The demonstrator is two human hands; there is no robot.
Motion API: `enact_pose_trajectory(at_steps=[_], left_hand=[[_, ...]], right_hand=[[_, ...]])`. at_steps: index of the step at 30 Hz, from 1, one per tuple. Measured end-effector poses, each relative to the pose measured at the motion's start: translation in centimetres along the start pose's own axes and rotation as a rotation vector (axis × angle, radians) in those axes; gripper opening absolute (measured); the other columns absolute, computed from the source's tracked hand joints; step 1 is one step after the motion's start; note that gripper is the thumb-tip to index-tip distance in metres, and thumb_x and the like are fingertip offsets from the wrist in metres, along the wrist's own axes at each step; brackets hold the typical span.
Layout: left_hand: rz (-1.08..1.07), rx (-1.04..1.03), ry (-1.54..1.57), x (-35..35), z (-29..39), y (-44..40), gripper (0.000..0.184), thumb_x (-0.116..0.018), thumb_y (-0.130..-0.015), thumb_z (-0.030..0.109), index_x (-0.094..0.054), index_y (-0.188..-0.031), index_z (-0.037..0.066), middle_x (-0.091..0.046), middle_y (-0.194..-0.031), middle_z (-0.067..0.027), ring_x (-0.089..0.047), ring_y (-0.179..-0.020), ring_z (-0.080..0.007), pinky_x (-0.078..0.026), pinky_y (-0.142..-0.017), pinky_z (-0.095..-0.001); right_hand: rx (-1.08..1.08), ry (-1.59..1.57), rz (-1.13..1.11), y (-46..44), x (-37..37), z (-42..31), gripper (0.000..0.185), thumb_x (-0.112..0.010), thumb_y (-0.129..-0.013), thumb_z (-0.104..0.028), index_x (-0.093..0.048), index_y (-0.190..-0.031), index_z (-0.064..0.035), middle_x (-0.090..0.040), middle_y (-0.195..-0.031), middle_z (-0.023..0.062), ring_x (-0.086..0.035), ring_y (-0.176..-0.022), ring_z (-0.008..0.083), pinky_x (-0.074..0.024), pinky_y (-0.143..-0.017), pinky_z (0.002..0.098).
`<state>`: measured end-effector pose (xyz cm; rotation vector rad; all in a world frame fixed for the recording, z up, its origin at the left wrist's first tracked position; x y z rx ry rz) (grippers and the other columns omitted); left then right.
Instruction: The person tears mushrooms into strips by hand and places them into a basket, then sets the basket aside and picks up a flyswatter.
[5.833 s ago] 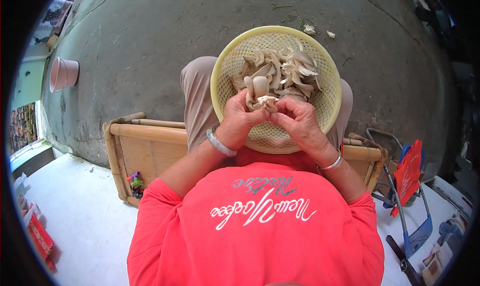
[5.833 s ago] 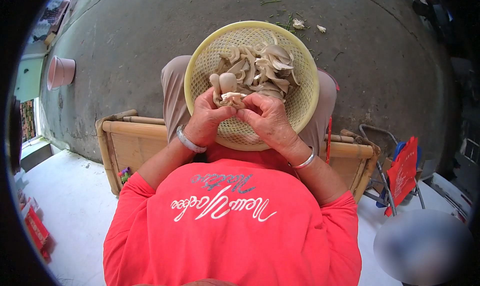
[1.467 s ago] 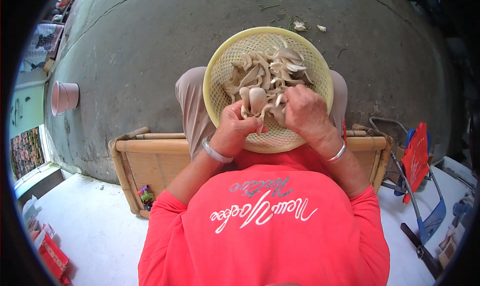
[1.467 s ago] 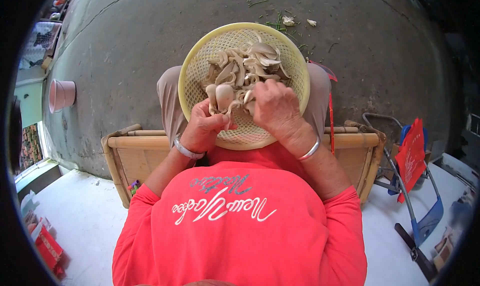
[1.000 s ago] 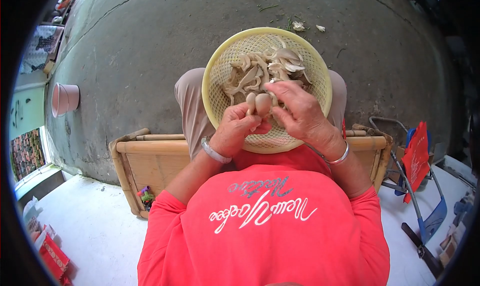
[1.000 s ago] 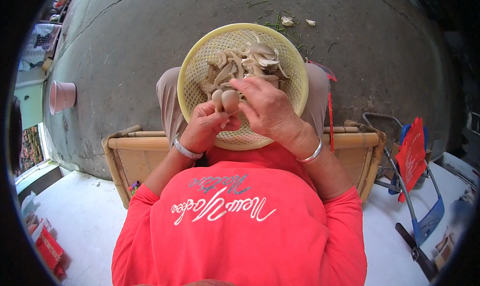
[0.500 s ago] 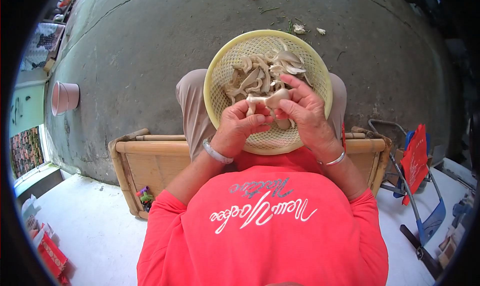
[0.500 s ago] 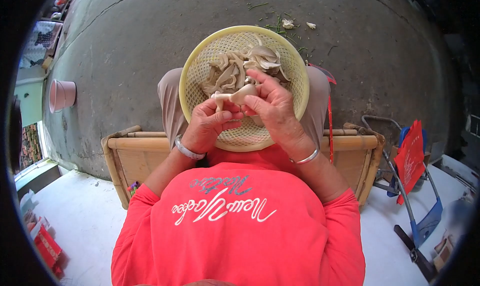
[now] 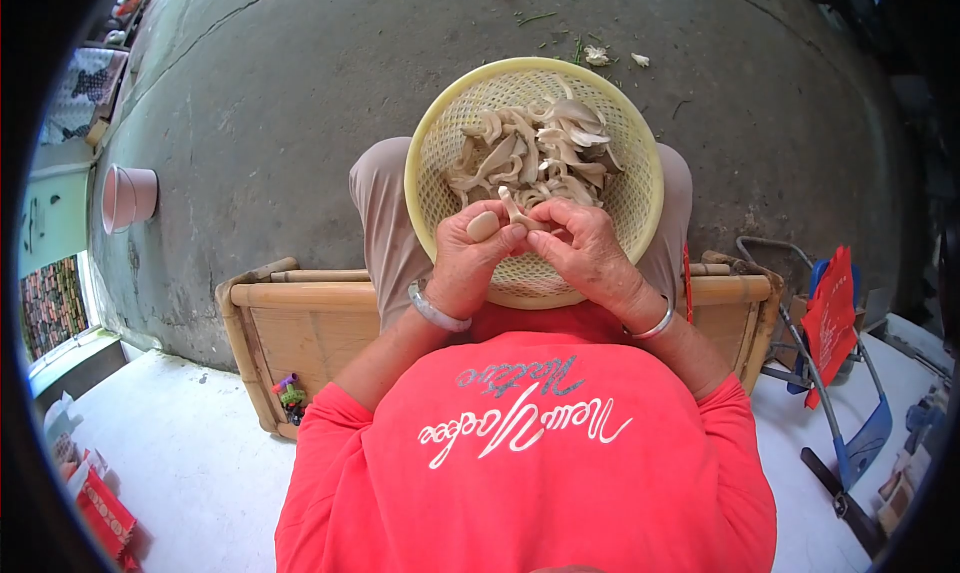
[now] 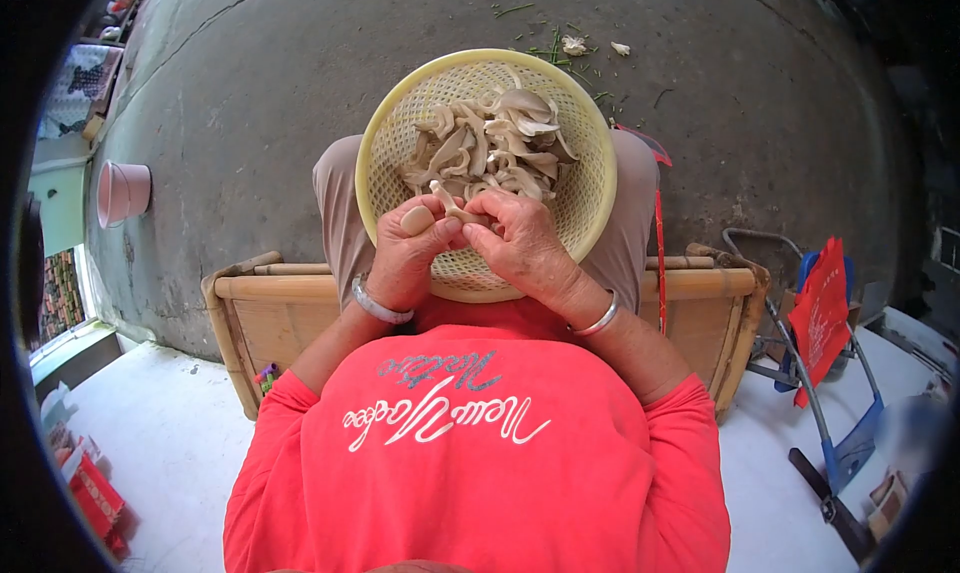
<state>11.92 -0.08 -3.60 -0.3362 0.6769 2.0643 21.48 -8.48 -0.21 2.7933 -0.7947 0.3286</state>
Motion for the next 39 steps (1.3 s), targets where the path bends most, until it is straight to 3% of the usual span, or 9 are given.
enact_pose_trajectory(at_steps=[4, 9, 16, 21, 27, 30, 34, 37, 39], left_hand=[[-0.001, -0.004, -0.032, -0.5, 0.2, 0.2, 0.013, -0.065, -0.084, 0.003, -0.062, -0.096, 0.000, -0.063, -0.082, -0.0021, -0.058, -0.072, -0.0092, -0.049, -0.067, -0.0233], [-0.067, 0.024, -0.178, -1.0, 0.1, 0.1, 0.013, -0.060, -0.081, -0.003, -0.063, -0.094, -0.001, -0.062, -0.078, -0.0025, -0.059, -0.069, -0.0093, -0.049, -0.063, -0.0235], [-0.123, 0.135, -0.153, -0.9, -0.3, 0.0, 0.013, -0.058, -0.081, 0.000, -0.063, -0.092, -0.001, -0.062, -0.076, -0.0023, -0.057, -0.064, -0.0085, -0.048, -0.061, -0.0224], [-0.125, 0.145, -0.108, -1.0, -0.3, 0.1, 0.027, -0.055, -0.079, -0.001, -0.061, -0.105, -0.002, -0.064, -0.084, -0.0046, -0.060, -0.073, -0.0104, -0.051, -0.067, -0.0246], [-0.082, 0.339, 0.081, -0.8, -0.8, 0.0, 0.038, -0.044, -0.081, 0.001, -0.056, -0.117, -0.003, -0.064, -0.098, -0.0094, -0.063, -0.087, -0.0147, -0.054, -0.079, -0.0287], [-0.187, 0.298, -0.123, -1.2, -1.0, 0.0, 0.040, -0.044, -0.081, 0.001, -0.054, -0.119, -0.004, -0.064, -0.105, -0.0123, -0.064, -0.090, -0.0169, -0.055, -0.078, -0.0292], [-0.249, 0.277, -0.156, -1.3, -1.1, -0.1, 0.040, -0.045, -0.083, 0.002, -0.051, -0.122, -0.004, -0.063, -0.110, -0.0146, -0.064, -0.094, -0.0191, -0.055, -0.078, -0.0303], [-0.143, 0.346, 0.202, -0.6, -1.0, -0.1, 0.036, -0.047, -0.087, 0.004, -0.051, -0.122, -0.004, -0.062, -0.110, -0.0147, -0.064, -0.093, -0.0197, -0.055, -0.076, -0.0303], [-0.149, 0.313, 0.401, -0.2, -1.0, -0.4, 0.032, -0.050, -0.089, 0.004, -0.051, -0.121, -0.002, -0.062, -0.110, -0.0136, -0.064, -0.090, -0.0190, -0.055, -0.076, -0.0302]], right_hand=[[0.030, 0.094, 0.005, 0.1, 0.2, -0.1, 0.010, -0.064, -0.074, -0.007, -0.060, -0.080, 0.0005, -0.061, -0.076, 0.0137, -0.059, -0.062, 0.0225, -0.0472, -0.057, 0.0320], [0.270, 0.387, 0.098, 0.0, 0.7, -1.1, 0.007, -0.057, -0.072, -0.005, -0.055, -0.078, -0.0018, -0.055, -0.073, 0.0145, -0.057, -0.067, 0.0332, -0.0467, -0.061, 0.0408], [0.308, 0.815, 0.198, -0.6, 4.7, -2.5, 0.008, -0.056, -0.073, -0.003, -0.053, -0.080, -0.0038, -0.053, -0.079, 0.0138, -0.057, -0.075, 0.0330, -0.0481, -0.065, 0.0421], [0.263, 0.957, 0.167, -0.4, 5.4, -3.5, 0.022, -0.062, -0.075, -0.008, -0.057, -0.095, -0.0019, -0.056, -0.088, 0.0138, -0.057, -0.085, 0.0315, -0.0488, -0.075, 0.0410], [0.404, 0.595, 0.101, 0.3, 3.3, -4.4, 0.036, -0.065, -0.074, -0.005, -0.059, -0.110, -0.0042, -0.058, -0.096, 0.0131, -0.057, -0.095, 0.0329, -0.0476, -0.085, 0.0398], [0.621, 0.710, 0.069, 0.5, 1.3, -5.9, 0.031, -0.065, -0.075, -0.006, -0.060, -0.105, -0.0041, -0.058, -0.097, 0.0128, -0.057, -0.095, 0.0323, -0.0478, -0.083, 0.0392], [0.620, 0.634, -0.064, 0.7, -0.2, -4.9, 0.028, -0.064, -0.075, -0.006, -0.061, -0.102, -0.0037, -0.059, -0.097, 0.0119, -0.058, -0.093, 0.0303, -0.0485, -0.080, 0.0383], [0.409, 0.583, 0.029, 0.1, 1.3, -3.2, 0.019, -0.065, -0.077, -0.005, -0.063, -0.095, -0.0027, -0.060, -0.090, 0.0105, -0.060, -0.081, 0.0248, -0.0502, -0.071, 0.0344], [0.047, 0.172, 0.066, -0.5, 2.7, -0.9, 0.012, -0.066, -0.078, -0.006, -0.064, -0.089, 0.0003, -0.062, -0.082, 0.0097, -0.061, -0.068, 0.0184, -0.0493, -0.063, 0.0285]])
Point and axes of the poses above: each hand's wrist, its own y-axis away from the middle knuckle, its own x-axis out of the back of the hand, z = x × y, the point moved 8 cm from there along -y, towards the middle knuckle
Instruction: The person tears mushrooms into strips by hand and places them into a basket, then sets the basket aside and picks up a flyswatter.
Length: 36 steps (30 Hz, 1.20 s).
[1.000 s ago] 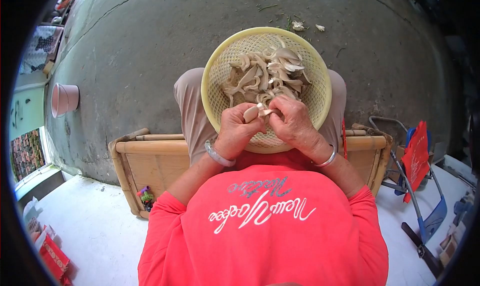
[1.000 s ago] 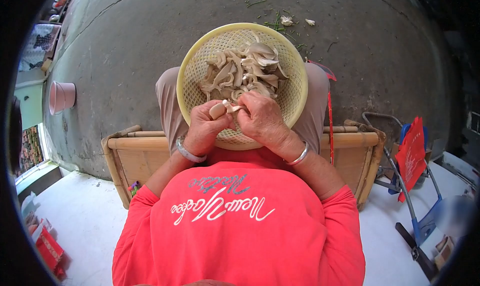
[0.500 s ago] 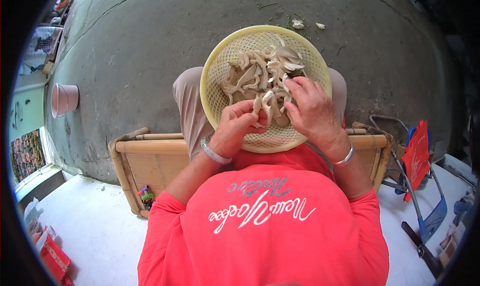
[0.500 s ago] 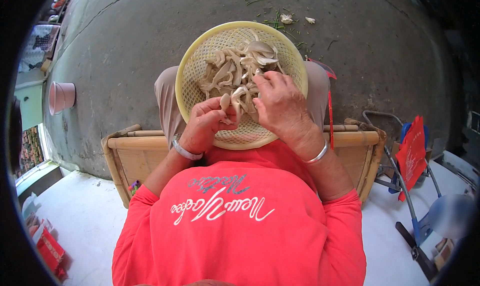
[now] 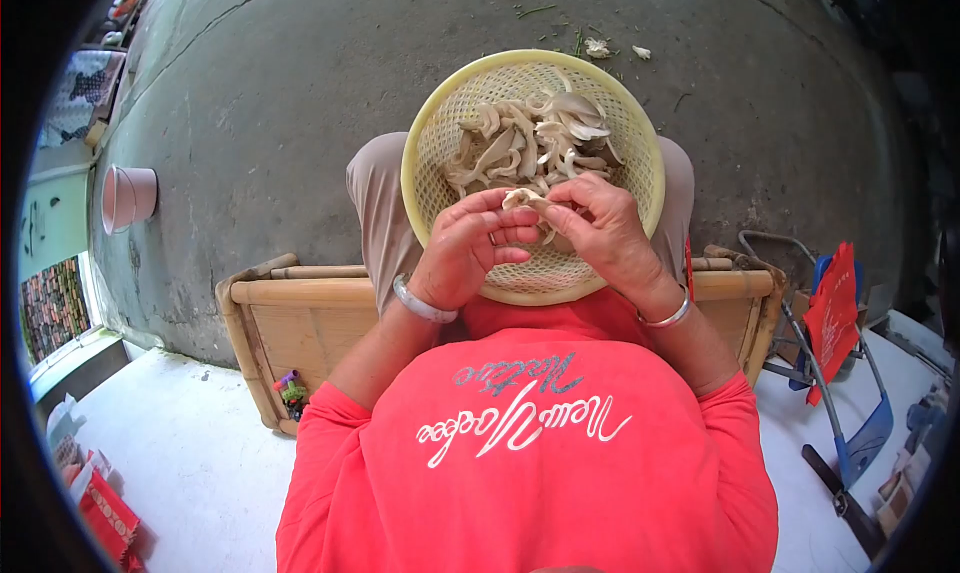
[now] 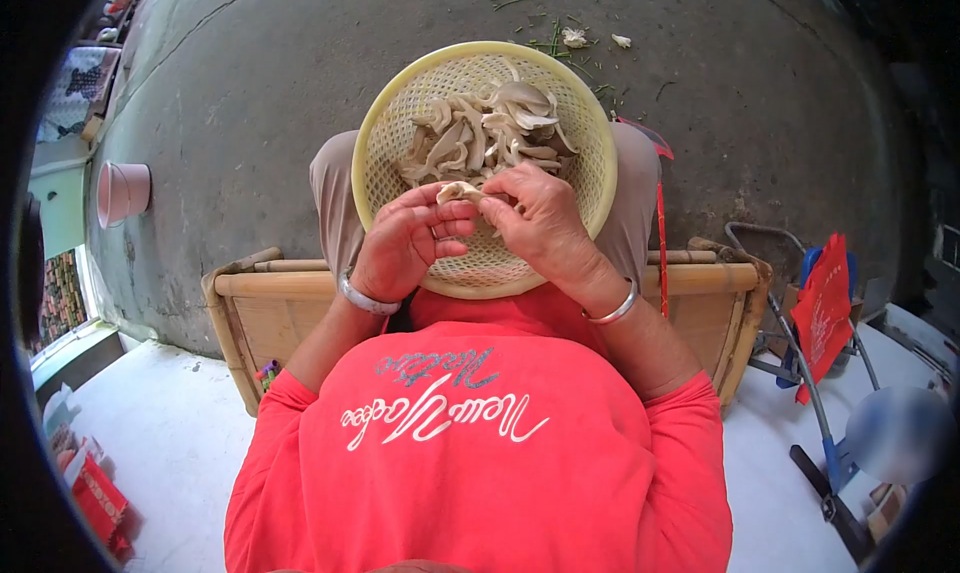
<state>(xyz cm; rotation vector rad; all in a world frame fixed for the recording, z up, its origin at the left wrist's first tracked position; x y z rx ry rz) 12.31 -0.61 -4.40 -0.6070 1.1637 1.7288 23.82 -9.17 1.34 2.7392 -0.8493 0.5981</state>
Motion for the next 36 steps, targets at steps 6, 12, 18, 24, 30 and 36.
enact_pose_trajectory(at_steps=[6, 12, 18, 24, 30, 36], left_hand=[[0.125, -0.181, -0.407, 0.1, 0.2, 0.4, 0.018, -0.059, -0.088, 0.004, -0.060, -0.105, 0.001, -0.065, -0.096, -0.0066, -0.063, -0.085, -0.0140, -0.053, -0.075, -0.0277], [0.126, -0.262, -0.487, -0.2, 0.4, 0.4, 0.005, -0.060, -0.087, 0.005, -0.061, -0.090, 0.001, -0.063, -0.078, -0.0034, -0.057, -0.068, -0.0085, -0.049, -0.064, -0.0226], [0.067, -0.106, -0.516, -0.4, -0.2, 0.3, 0.001, -0.058, -0.081, 0.001, -0.058, -0.083, 0.002, -0.061, -0.072, -0.0037, -0.056, -0.060, -0.0090, -0.047, -0.059, -0.0219], [0.076, -0.131, -0.397, 0.2, 0.4, 0.5, 0.006, -0.052, -0.083, 0.004, -0.056, -0.085, 0.002, -0.058, -0.070, -0.0041, -0.055, -0.056, -0.0119, -0.046, -0.056, -0.0237], [0.176, -0.261, -0.213, 0.2, 1.0, 0.4, 0.021, -0.049, -0.086, 0.004, -0.053, -0.106, -0.001, -0.061, -0.093, -0.0101, -0.061, -0.080, -0.0162, -0.051, -0.071, -0.0288], [0.376, -0.336, -0.166, 1.9, 1.2, 0.7, 0.047, -0.047, -0.086, 0.001, -0.038, -0.133, -0.001, -0.050, -0.126, -0.0162, -0.056, -0.109, -0.0248, -0.049, -0.088, -0.0382]], right_hand=[[-0.084, -0.279, -0.017, 0.5, -2.0, 0.8, 0.012, -0.066, -0.079, -0.007, -0.065, -0.088, 0.0007, -0.064, -0.073, 0.0107, -0.060, -0.064, 0.0133, -0.0475, -0.058, 0.0264], [-0.013, -0.065, -0.073, 0.7, -2.4, 0.0, 0.009, -0.063, -0.078, -0.007, -0.062, -0.083, 0.0003, -0.063, -0.072, 0.0133, -0.062, -0.064, 0.0225, -0.0481, -0.059, 0.0319], [0.261, 0.325, 0.052, 0.6, -1.7, -1.0, 0.006, -0.059, -0.075, -0.007, -0.056, -0.080, -0.0038, -0.056, -0.073, 0.0130, -0.059, -0.070, 0.0333, -0.0480, -0.062, 0.0425], [0.268, 0.681, 0.154, -0.6, 2.7, -1.6, 0.009, -0.061, -0.077, -0.010, -0.056, -0.083, -0.0047, -0.055, -0.078, 0.0117, -0.059, -0.076, 0.0311, -0.0487, -0.067, 0.0419], [0.433, 0.582, 0.238, -0.9, 3.6, -3.9, 0.017, -0.064, -0.078, -0.012, -0.057, -0.091, -0.0042, -0.056, -0.082, 0.0118, -0.059, -0.082, 0.0296, -0.0492, -0.072, 0.0401], [0.204, 0.629, -0.274, 0.6, -0.8, -0.8, 0.024, -0.065, -0.078, -0.014, -0.058, -0.099, -0.0055, -0.059, -0.088, 0.0121, -0.063, -0.082, 0.0296, -0.0527, -0.071, 0.0373]])
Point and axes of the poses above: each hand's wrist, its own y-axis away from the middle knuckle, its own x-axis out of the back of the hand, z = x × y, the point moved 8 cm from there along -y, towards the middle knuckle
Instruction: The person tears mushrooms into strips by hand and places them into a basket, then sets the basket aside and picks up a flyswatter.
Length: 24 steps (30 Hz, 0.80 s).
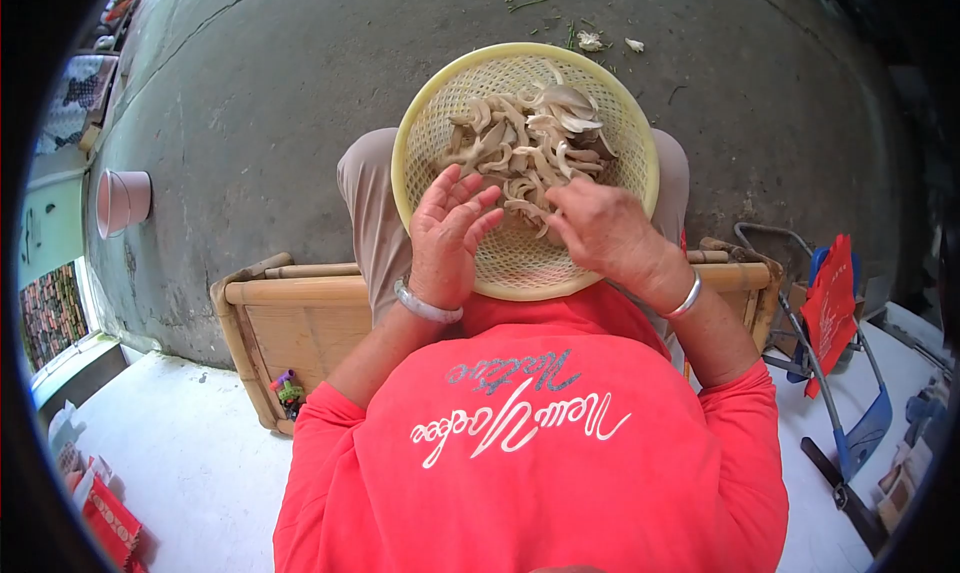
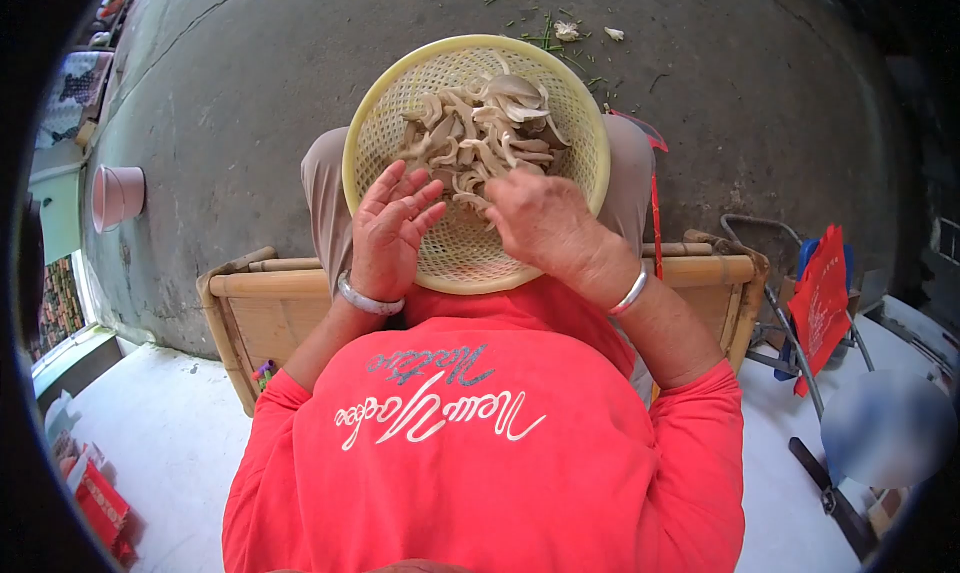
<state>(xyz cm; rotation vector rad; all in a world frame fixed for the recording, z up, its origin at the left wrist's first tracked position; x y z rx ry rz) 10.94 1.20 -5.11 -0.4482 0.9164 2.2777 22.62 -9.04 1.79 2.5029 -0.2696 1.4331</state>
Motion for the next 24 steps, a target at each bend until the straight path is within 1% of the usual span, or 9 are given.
enact_pose_trajectory(at_steps=[3, 7, 9, 10, 13, 15, 16, 18, 24], left_hand=[[0.015, -0.063, 0.059, 0.5, 0.4, 0.1, 0.050, -0.047, -0.086, 0.000, -0.035, -0.135, -0.001, -0.046, -0.130, -0.0157, -0.053, -0.113, -0.0257, -0.048, -0.092, -0.0397], [-0.021, -0.205, 0.185, 1.0, 1.4, 0.5, 0.050, -0.047, -0.088, 0.008, -0.035, -0.136, 0.001, -0.045, -0.132, -0.0140, -0.046, -0.121, -0.0243, -0.041, -0.099, -0.0404], [-0.026, -0.251, 0.245, 1.3, 1.7, 0.8, 0.050, -0.047, -0.089, 0.011, -0.035, -0.136, 0.001, -0.044, -0.134, -0.0136, -0.043, -0.124, -0.0236, -0.038, -0.101, -0.0401], [-0.026, -0.274, 0.239, 1.3, 1.9, 0.9, 0.050, -0.047, -0.089, 0.013, -0.035, -0.137, 0.001, -0.043, -0.135, -0.0129, -0.041, -0.125, -0.0227, -0.035, -0.103, -0.0392], [0.026, -0.304, 0.215, 1.6, 2.1, 1.0, 0.051, -0.047, -0.090, 0.014, -0.034, -0.138, 0.001, -0.042, -0.136, -0.0118, -0.039, -0.126, -0.0211, -0.032, -0.104, -0.0377], [0.076, -0.307, 0.198, 1.7, 2.0, 1.0, 0.052, -0.048, -0.089, 0.013, -0.034, -0.138, 0.001, -0.042, -0.137, -0.0114, -0.039, -0.126, -0.0204, -0.031, -0.104, -0.0370], [0.082, -0.311, 0.176, 1.6, 2.1, 1.1, 0.053, -0.048, -0.089, 0.012, -0.033, -0.138, 0.001, -0.042, -0.137, -0.0110, -0.039, -0.126, -0.0199, -0.031, -0.104, -0.0368], [0.091, -0.313, 0.161, 1.6, 2.0, 1.1, 0.053, -0.049, -0.089, 0.010, -0.033, -0.138, 0.001, -0.042, -0.137, -0.0107, -0.039, -0.126, -0.0195, -0.032, -0.103, -0.0366], [0.034, -0.256, 0.114, 1.4, 1.5, 0.9, 0.049, -0.047, -0.089, 0.004, -0.037, -0.137, 0.003, -0.045, -0.134, -0.0093, -0.041, -0.125, -0.0184, -0.033, -0.102, -0.0352]], right_hand=[[-0.037, 0.025, -0.110, -0.1, -2.3, -0.3, 0.027, -0.064, -0.079, -0.014, -0.058, -0.104, -0.0073, -0.059, -0.086, 0.0122, -0.064, -0.081, 0.0291, -0.0533, -0.069, 0.0377], [-0.002, 0.077, -0.179, 0.0, -3.2, -0.8, 0.033, -0.064, -0.079, -0.012, -0.057, -0.111, -0.0062, -0.058, -0.082, 0.0127, -0.063, -0.079, 0.0310, -0.0512, -0.068, 0.0385], [0.144, -0.206, -0.214, 0.0, -2.9, -1.5, 0.036, -0.064, -0.079, -0.012, -0.058, -0.114, -0.0065, -0.059, -0.079, 0.0128, -0.063, -0.080, 0.0312, -0.0509, -0.071, 0.0396], [0.146, -0.205, -0.219, 0.0, -2.9, -1.4, 0.036, -0.064, -0.079, -0.012, -0.058, -0.114, -0.0065, -0.059, -0.079, 0.0128, -0.063, -0.080, 0.0312, -0.0509, -0.071, 0.0396], [0.161, -0.166, -0.274, -0.4, -3.1, -1.5, 0.028, -0.063, -0.079, -0.012, -0.060, -0.106, -0.0052, -0.060, -0.080, 0.0133, -0.063, -0.081, 0.0311, -0.0505, -0.073, 0.0402], [0.013, 0.101, -0.295, -1.2, -3.0, -0.4, 0.018, -0.063, -0.079, -0.014, -0.061, -0.094, -0.0040, -0.061, -0.082, 0.0136, -0.063, -0.083, 0.0305, -0.0509, -0.073, 0.0398], [0.014, 0.104, -0.299, -1.4, -3.2, -0.2, 0.018, -0.063, -0.079, -0.014, -0.061, -0.094, -0.0040, -0.061, -0.082, 0.0136, -0.063, -0.083, 0.0305, -0.0509, -0.073, 0.0398], [-0.112, 0.231, -0.266, -1.5, -3.1, 1.3, 0.017, -0.064, -0.079, -0.017, -0.060, -0.087, -0.0029, -0.062, -0.084, 0.0139, -0.064, -0.086, 0.0307, -0.0512, -0.073, 0.0398], [-0.117, 0.322, -0.421, -1.0, -3.9, 1.7, 0.031, -0.066, -0.078, -0.027, -0.059, -0.091, 0.0003, -0.062, -0.086, 0.0151, -0.064, -0.084, 0.0321, -0.0518, -0.073, 0.0394]])
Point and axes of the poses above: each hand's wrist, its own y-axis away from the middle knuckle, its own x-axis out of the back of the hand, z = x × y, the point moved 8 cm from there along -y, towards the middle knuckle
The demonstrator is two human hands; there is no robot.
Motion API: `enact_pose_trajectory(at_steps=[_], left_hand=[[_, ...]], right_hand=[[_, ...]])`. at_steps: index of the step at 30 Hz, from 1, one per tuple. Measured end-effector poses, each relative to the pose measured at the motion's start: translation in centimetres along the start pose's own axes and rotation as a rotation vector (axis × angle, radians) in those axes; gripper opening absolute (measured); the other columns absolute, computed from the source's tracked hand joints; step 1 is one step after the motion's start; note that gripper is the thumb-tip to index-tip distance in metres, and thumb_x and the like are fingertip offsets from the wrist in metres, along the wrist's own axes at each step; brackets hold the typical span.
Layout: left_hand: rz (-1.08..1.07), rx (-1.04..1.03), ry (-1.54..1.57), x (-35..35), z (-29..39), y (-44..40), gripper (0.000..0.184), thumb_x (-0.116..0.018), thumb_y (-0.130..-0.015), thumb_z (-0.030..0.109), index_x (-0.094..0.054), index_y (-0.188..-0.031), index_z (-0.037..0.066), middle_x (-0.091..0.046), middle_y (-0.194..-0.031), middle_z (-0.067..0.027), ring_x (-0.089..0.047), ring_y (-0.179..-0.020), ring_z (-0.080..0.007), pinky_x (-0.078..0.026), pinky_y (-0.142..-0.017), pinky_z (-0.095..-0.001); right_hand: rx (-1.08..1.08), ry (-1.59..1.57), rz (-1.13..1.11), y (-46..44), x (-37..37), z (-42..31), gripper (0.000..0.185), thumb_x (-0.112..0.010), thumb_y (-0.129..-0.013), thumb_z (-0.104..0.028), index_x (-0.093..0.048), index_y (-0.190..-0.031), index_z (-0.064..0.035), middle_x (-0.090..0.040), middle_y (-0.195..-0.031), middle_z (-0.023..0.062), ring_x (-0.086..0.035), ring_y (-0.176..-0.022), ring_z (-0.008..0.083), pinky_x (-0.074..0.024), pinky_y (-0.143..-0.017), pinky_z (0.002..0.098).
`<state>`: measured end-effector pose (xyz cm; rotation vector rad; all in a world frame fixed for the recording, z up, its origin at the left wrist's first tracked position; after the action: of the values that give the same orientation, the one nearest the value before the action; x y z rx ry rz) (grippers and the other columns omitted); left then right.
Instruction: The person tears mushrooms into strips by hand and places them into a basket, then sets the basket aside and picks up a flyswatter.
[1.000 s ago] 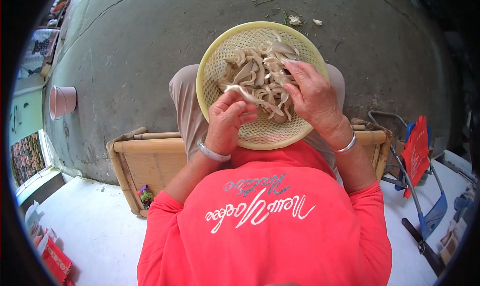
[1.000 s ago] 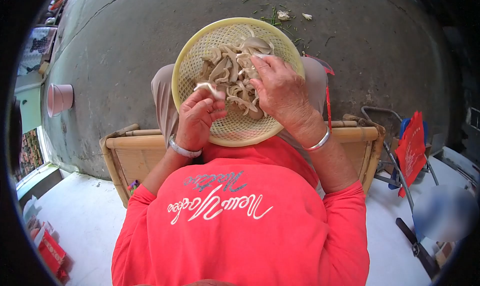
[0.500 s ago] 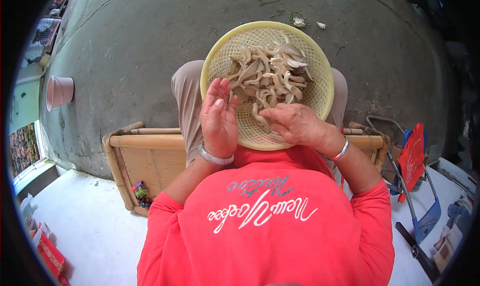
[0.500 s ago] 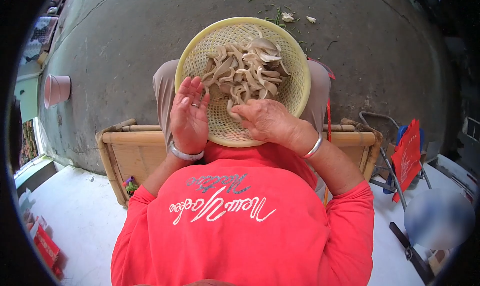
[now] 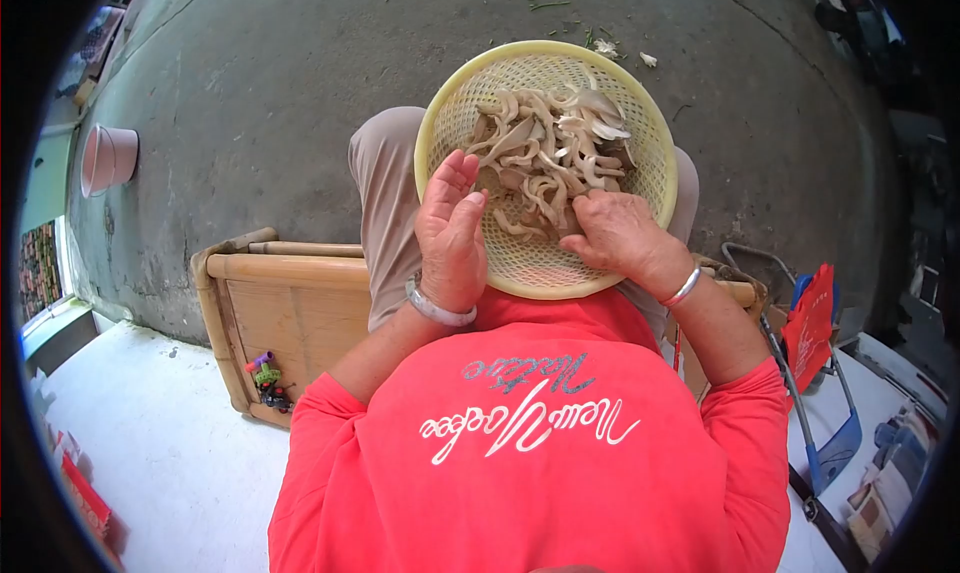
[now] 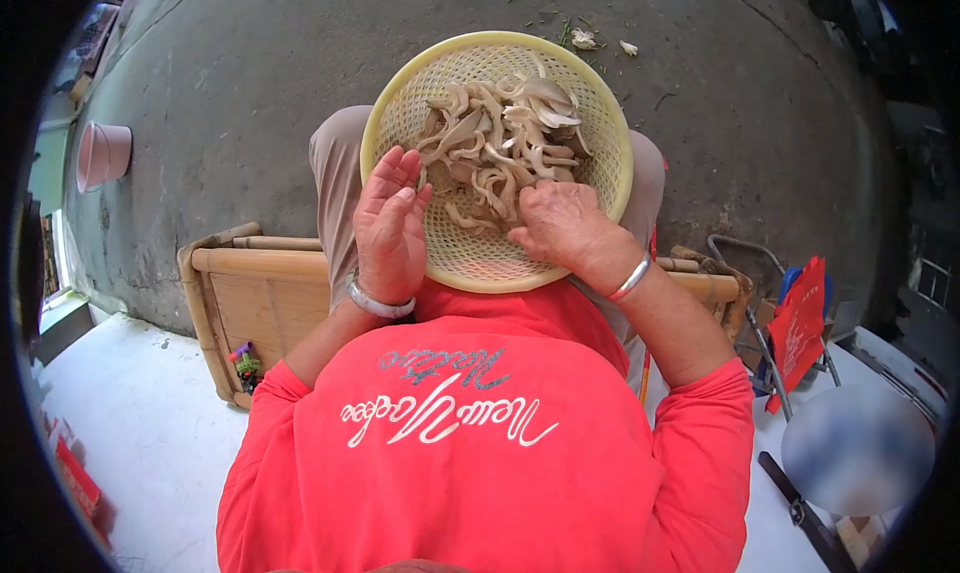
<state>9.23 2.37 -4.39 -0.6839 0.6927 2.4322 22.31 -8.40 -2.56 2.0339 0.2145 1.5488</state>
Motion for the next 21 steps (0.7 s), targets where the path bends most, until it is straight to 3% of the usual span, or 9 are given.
enact_pose_trajectory(at_steps=[7, 10, 12, 13, 15, 16, 19, 21], left_hand=[[-0.037, 0.034, -0.064, -0.4, -0.1, 0.0, 0.044, -0.047, -0.089, 0.003, -0.041, -0.132, 0.001, -0.050, -0.127, -0.0081, -0.046, -0.120, -0.0157, -0.037, -0.099, -0.0333], [-0.041, 0.033, -0.095, -0.4, -0.3, 0.0, 0.042, -0.047, -0.089, 0.003, -0.043, -0.130, 0.000, -0.052, -0.124, -0.0081, -0.048, -0.117, -0.0152, -0.038, -0.098, -0.0326], [-0.059, 0.030, -0.116, -0.4, -0.4, -0.1, 0.040, -0.048, -0.089, 0.004, -0.045, -0.129, -0.001, -0.053, -0.122, -0.0081, -0.049, -0.115, -0.0149, -0.038, -0.097, -0.0321], [-0.121, 0.072, -0.151, -0.7, -0.8, -0.1, 0.040, -0.050, -0.089, 0.005, -0.046, -0.128, -0.001, -0.054, -0.120, -0.0079, -0.050, -0.113, -0.0142, -0.039, -0.096, -0.0312], [-0.189, 0.112, -0.185, -1.3, -1.0, -0.1, 0.039, -0.052, -0.089, 0.007, -0.047, -0.127, -0.002, -0.055, -0.119, -0.0078, -0.051, -0.111, -0.0136, -0.039, -0.096, -0.0304], [-0.231, 0.138, -0.206, -1.7, -1.1, 0.1, 0.039, -0.053, -0.089, 0.007, -0.047, -0.126, -0.003, -0.056, -0.118, -0.0081, -0.050, -0.110, -0.0128, -0.039, -0.096, -0.0296], [-0.331, 0.150, -0.209, -2.6, -1.1, 0.2, 0.041, -0.059, -0.090, 0.010, -0.047, -0.125, -0.005, -0.057, -0.115, -0.0105, -0.054, -0.106, -0.0147, -0.045, -0.091, -0.0289], [-0.390, 0.195, -0.229, -3.4, -1.3, 0.7, 0.036, -0.059, -0.089, 0.007, -0.051, -0.121, -0.005, -0.061, -0.108, -0.0082, -0.058, -0.097, -0.0125, -0.047, -0.086, -0.0267]], right_hand=[[-0.020, 0.104, 0.027, -0.9, -1.4, -0.4, 0.034, -0.066, -0.078, -0.030, -0.059, -0.088, 0.0014, -0.062, -0.087, 0.0174, -0.065, -0.083, 0.0336, -0.0518, -0.072, 0.0415], [-0.012, 0.008, 0.077, -0.5, -0.3, 0.5, 0.029, -0.066, -0.078, -0.027, -0.059, -0.085, 0.0007, -0.063, -0.087, 0.0191, -0.064, -0.079, 0.0352, -0.0511, -0.067, 0.0420], [0.115, -0.361, 0.066, -0.1, 1.2, 0.3, 0.017, -0.056, -0.077, -0.013, -0.063, -0.086, -0.0011, -0.066, -0.080, 0.0119, -0.066, -0.072, 0.0237, -0.0509, -0.060, 0.0351], [0.114, -0.358, 0.067, 0.1, 1.7, 0.4, 0.017, -0.056, -0.077, -0.013, -0.063, -0.086, -0.0011, -0.066, -0.080, 0.0119, -0.066, -0.072, 0.0237, -0.0509, -0.060, 0.0351], [0.088, -1.011, -0.050, 0.3, 1.7, 0.4, 0.018, -0.054, -0.079, -0.012, -0.065, -0.089, -0.0006, -0.064, -0.075, 0.0049, -0.063, -0.068, 0.0130, -0.0476, -0.054, 0.0298], [0.071, -1.191, -0.027, 0.6, 2.0, 0.0, 0.022, -0.053, -0.083, -0.011, -0.064, -0.099, -0.0002, -0.060, -0.075, 0.0000, -0.057, -0.065, 0.0060, -0.0469, -0.054, 0.0236], [0.010, -1.457, 0.020, 1.0, 2.6, -1.3, 0.024, -0.051, -0.088, -0.011, -0.061, -0.107, -0.0001, -0.061, -0.078, -0.0001, -0.056, -0.064, 0.0048, -0.0473, -0.054, 0.0206], [0.026, -1.442, 0.039, 0.8, 2.2, -1.7, 0.024, -0.051, -0.090, -0.011, -0.060, -0.110, -0.0007, -0.061, -0.079, 0.0003, -0.056, -0.064, 0.0042, -0.0475, -0.054, 0.0194]])
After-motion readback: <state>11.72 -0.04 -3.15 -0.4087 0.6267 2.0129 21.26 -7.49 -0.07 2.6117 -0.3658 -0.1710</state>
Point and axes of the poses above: each hand's wrist, its own y-axis away from the middle knuckle, its own x-axis out of the back of the hand, z = x × y, the point moved 8 cm from there along -y, towards the middle knuckle
